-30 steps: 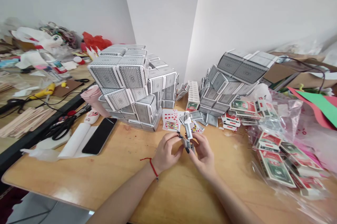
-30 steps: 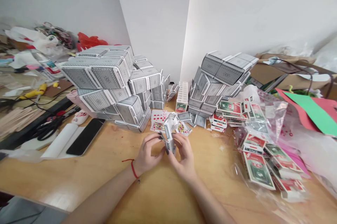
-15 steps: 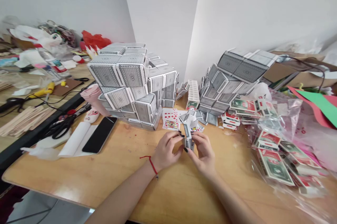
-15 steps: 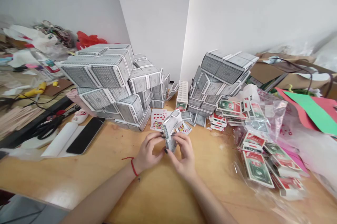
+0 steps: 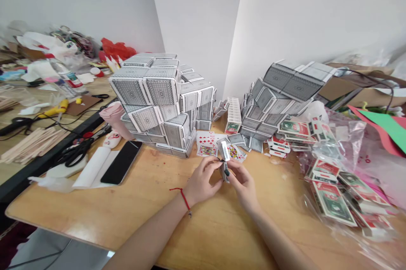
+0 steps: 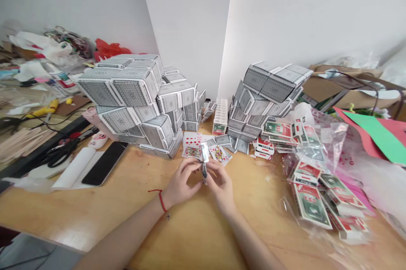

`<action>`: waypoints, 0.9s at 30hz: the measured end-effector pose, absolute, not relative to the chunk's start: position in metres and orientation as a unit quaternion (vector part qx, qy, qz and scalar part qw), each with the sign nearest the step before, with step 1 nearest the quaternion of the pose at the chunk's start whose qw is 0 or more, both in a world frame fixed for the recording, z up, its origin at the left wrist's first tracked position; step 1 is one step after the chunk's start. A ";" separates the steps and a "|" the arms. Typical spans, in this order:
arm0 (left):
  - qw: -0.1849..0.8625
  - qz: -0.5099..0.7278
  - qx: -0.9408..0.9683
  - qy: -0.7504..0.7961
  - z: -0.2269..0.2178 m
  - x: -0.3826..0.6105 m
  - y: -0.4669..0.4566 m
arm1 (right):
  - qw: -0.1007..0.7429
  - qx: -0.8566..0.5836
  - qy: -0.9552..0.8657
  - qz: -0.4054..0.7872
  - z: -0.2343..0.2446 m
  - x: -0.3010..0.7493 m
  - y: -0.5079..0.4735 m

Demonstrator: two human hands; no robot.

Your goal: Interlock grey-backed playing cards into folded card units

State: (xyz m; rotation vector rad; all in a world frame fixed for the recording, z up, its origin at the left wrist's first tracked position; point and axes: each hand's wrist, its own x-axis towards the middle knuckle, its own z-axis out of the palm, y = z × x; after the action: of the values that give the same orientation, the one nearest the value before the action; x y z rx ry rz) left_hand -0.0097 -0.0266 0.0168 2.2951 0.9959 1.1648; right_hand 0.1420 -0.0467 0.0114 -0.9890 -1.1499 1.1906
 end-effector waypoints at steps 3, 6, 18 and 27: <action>0.205 0.405 0.817 0.355 0.018 -0.009 -0.026 | 0.550 -0.402 -0.416 0.602 0.009 0.144 -0.043; 0.218 0.403 0.816 0.353 0.021 -0.010 -0.024 | 0.540 -0.400 -0.374 0.640 0.006 0.147 -0.039; 0.191 0.431 0.814 0.339 0.022 -0.010 -0.025 | 0.489 -0.299 -0.330 0.750 0.019 0.148 -0.042; 0.163 0.492 0.773 0.366 0.027 -0.008 -0.034 | 0.486 -0.283 -0.322 0.761 0.018 0.150 -0.043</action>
State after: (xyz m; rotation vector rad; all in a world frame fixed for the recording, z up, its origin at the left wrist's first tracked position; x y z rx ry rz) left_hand -0.0079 -0.0335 0.0268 2.2054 1.0429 1.4044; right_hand 0.1496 -0.0430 0.0179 -0.6878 -0.7838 1.8525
